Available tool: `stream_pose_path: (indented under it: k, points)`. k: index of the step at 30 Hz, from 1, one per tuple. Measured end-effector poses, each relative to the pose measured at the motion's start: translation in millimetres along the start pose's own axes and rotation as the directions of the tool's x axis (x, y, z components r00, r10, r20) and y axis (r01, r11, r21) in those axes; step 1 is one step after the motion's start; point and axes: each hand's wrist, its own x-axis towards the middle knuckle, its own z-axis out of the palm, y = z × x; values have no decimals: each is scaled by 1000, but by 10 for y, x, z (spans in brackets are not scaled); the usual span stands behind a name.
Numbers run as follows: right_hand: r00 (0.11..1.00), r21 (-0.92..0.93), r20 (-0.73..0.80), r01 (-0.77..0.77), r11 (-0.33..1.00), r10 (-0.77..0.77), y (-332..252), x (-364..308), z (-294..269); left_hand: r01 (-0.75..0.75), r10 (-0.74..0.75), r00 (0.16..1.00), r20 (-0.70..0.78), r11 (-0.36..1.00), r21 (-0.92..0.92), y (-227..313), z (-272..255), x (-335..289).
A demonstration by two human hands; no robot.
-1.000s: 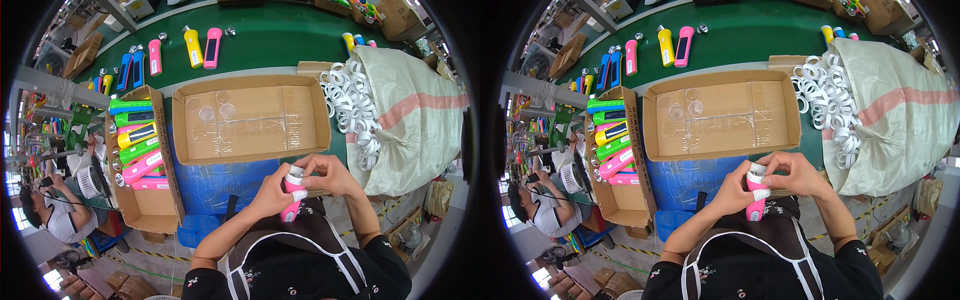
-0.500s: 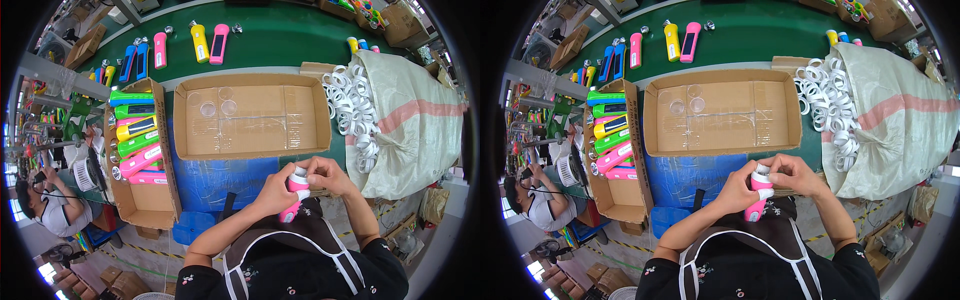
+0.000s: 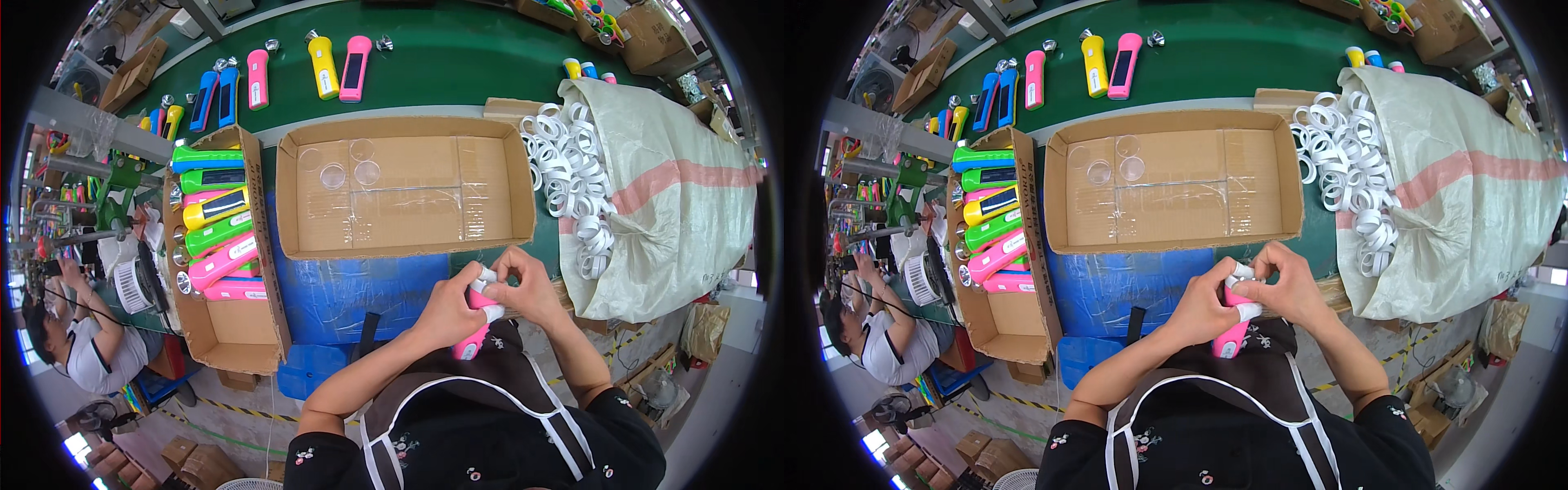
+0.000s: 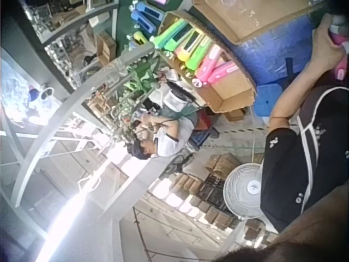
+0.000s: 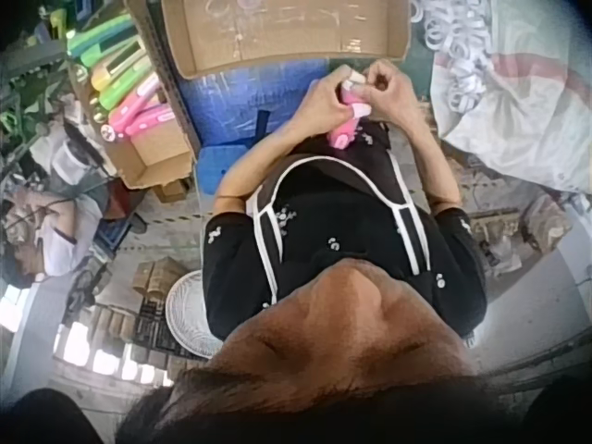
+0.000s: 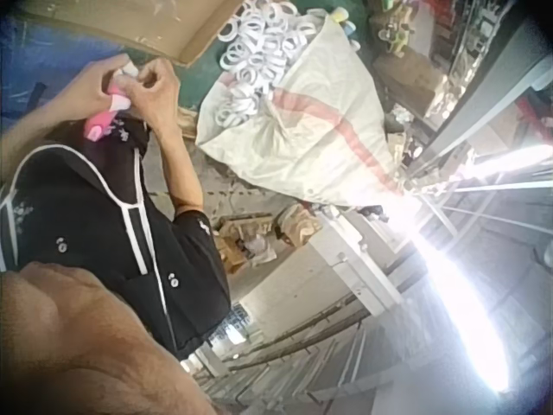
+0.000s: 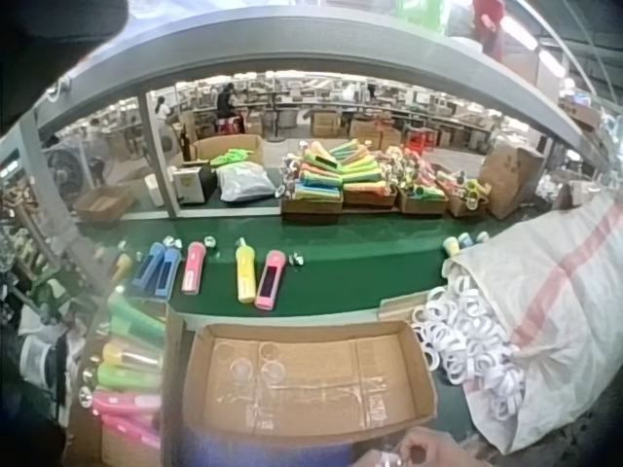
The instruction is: The person assembles flashlights along a workstation by attaching plastic lenses and ring caps onto flashlight bodies by hand, then places and organizes the flashlights in boxes and along the conveyor belt.
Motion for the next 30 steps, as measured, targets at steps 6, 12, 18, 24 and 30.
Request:
stream_pose_path:
  k: [6, 12, 18, 24, 30]
  points:
    - [989, 401, 150, -68, 913, 7, -141, 64, -56, 5, -5, 1000, -10, 999, -36, 37, 7, 0]
    - [976, 542, 219, -136, 829, 17, -350, 61, -113, -49, 47, 999, -27, 997, -56, 38, -30, -39]
    - [995, 106, -86, 53, 993, -44, -345, -117, 37, -86, 55, 995, -80, 881, -465, 36, 67, -103]
    - [859, -191, -102, 477, 858, -501, -704, -134, 63, -121, 141, 986, 89, 972, -202, -168, -1, -64]
    - [812, -308, -177, 491, 815, -556, -596, -125, 212, -378, 350, 895, -277, 924, -52, -250, 182, 64]
